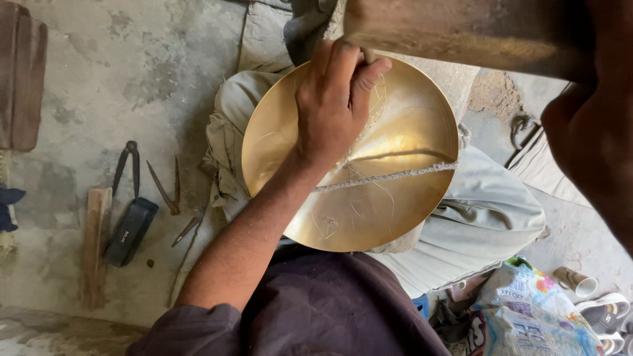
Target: The person sits on the floor with a brass disc resting on a sandbag and holds a punch against its surface while striking the punch with a wooden mallet, working a decorative pattern into the metal. The person repositions the punch across the disc between strikes as the pattern develops.
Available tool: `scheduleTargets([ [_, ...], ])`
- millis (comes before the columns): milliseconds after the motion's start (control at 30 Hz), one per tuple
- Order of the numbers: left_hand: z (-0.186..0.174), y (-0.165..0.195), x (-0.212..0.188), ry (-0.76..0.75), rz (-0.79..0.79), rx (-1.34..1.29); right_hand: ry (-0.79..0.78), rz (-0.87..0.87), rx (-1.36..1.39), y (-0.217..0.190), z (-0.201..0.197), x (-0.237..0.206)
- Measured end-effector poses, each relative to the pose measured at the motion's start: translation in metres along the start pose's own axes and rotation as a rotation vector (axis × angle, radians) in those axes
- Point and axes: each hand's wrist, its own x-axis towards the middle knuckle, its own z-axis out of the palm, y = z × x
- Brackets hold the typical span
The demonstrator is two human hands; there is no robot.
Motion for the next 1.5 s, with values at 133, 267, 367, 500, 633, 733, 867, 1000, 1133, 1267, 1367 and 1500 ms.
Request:
scheduleTargets([
  [133, 0.002, -0.002, 0.004, -0.01, -0.007, -0.014, -0.027, -0.021, -0.054, -0.011, -0.012, 0.016],
  [267, 0.0, 0.0, 0.005, -0.02, -0.012, -0.003, -0.043, -0.032, -0.091, -0.018, -0.022, 0.029],
  [367, 0.0, 0.002, 0.004, -0.038, -0.038, -0.029, -0.048, -0.021, -0.126, -0.021, -0.028, 0.034],
  [500, -0.001, 0.003, 0.004, -0.072, 0.015, -0.022, -0.039, 0.034, -0.219, -0.021, -0.028, 0.023],
  [633, -0.008, 0.004, 0.011, -0.16, 0.002, -0.014, -0.003, 0.149, -0.224, -0.014, -0.013, -0.016],
  [733, -0.014, -0.001, 0.025, -0.187, 0.074, -0.029, 0.083, 0.354, 0.022, -0.006, 0.007, -0.056],
  [867, -0.007, -0.007, 0.048, -0.493, 0.236, -0.064, 0.224, 0.584, 0.304, 0.0, 0.051, -0.1],
  [1000, -0.012, -0.011, 0.059, -0.668, 0.433, -0.012, 0.277, 0.661, 0.317, 0.004, 0.083, -0.127],
  [1133, -0.007, -0.007, 0.066, -0.745, 0.533, 0.069, 0.36, 0.693, 0.401, 0.003, 0.093, -0.13],
  [1267, -0.005, -0.003, 0.071, -0.763, 0.553, 0.094, 0.554, 0.731, 0.929, -0.004, 0.094, -0.117],
  [1367, -0.005, -0.001, 0.073, -0.777, 0.544, 0.094, 0.394, 0.556, 0.288, -0.002, 0.092, -0.113],
  [1500, -0.006, 0.002, 0.074, -0.807, 0.512, 0.115, 0.422, 0.719, 0.487, -0.001, 0.106, -0.113],
])
